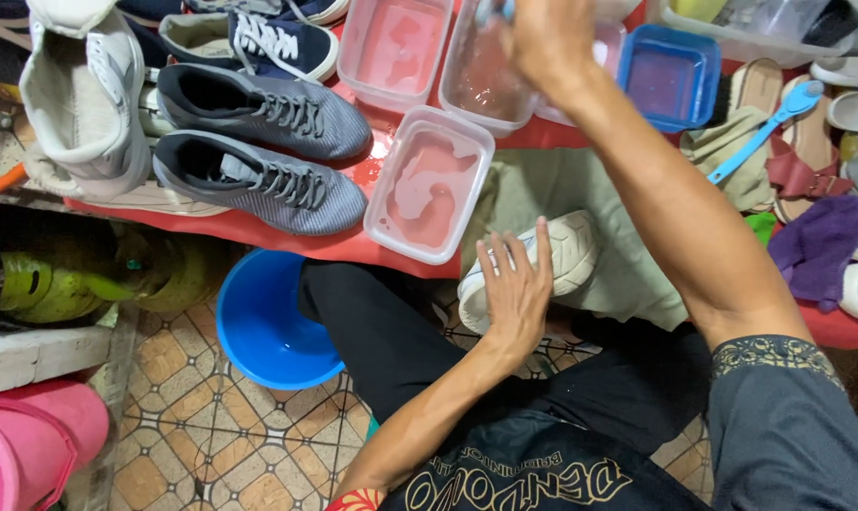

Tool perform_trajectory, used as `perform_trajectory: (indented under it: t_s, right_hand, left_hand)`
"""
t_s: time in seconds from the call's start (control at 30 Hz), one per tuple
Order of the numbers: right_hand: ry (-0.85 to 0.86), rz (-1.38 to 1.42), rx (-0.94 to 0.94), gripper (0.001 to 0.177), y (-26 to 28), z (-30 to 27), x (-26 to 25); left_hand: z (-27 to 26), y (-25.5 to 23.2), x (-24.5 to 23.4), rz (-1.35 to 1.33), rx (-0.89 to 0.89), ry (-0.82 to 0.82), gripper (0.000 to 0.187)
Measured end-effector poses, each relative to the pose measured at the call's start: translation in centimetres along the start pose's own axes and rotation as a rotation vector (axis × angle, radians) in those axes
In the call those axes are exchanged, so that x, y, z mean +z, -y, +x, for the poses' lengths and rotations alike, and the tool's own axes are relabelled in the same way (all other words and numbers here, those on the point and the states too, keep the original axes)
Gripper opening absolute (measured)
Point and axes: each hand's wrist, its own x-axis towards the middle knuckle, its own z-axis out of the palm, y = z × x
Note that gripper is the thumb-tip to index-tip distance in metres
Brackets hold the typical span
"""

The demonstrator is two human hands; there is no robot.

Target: The person scrubs a white sneaker with a blue brush, repeatedly dipping the brush into a container of pink liquid. They focus on the sole and sides of the shoe, rotating it to clean different areas.

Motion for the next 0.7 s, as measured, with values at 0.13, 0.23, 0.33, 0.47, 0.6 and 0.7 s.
perform_trajectory:
  t_s: [0.13,0.23,0.33,0.47,0.6,0.7]
  right_hand:
    - [-0.025,0.135,0.068,0.015,1.4,-2.0,-3.1]
    - [-0.003,0.442,0.144,0.017,1.1,-4.3,-3.2]
    - [-0.019,0.571,0.240,0.029,1.6,-8.2,-7.5]
    - [-0.066,0.654,0.354,0.027,1.3,-16.5,-11.3]
    - [0.046,0.676,0.493,0.032,1.0,-25.9,-11.9]
    - [0.080,0.639,0.651,0.031,1.4,-30.7,-12.5]
  left_hand:
    - [0.9,-2.4,0.6,0.040,-0.020,-0.430,0.056]
    - [1.6,-2.9,1.1,0.079,0.016,-0.468,0.052]
    - [2.2,-0.6,-1.6,-0.215,0.157,-0.116,0.121]
    - [3.1,1.8,-2.9,-0.331,0.230,-0.020,0.145]
    - [4.1,2.4,-4.2,-0.508,0.364,-0.020,0.120]
    - [4.9,1.9,-1.5,-0.405,0.417,0.045,0.113]
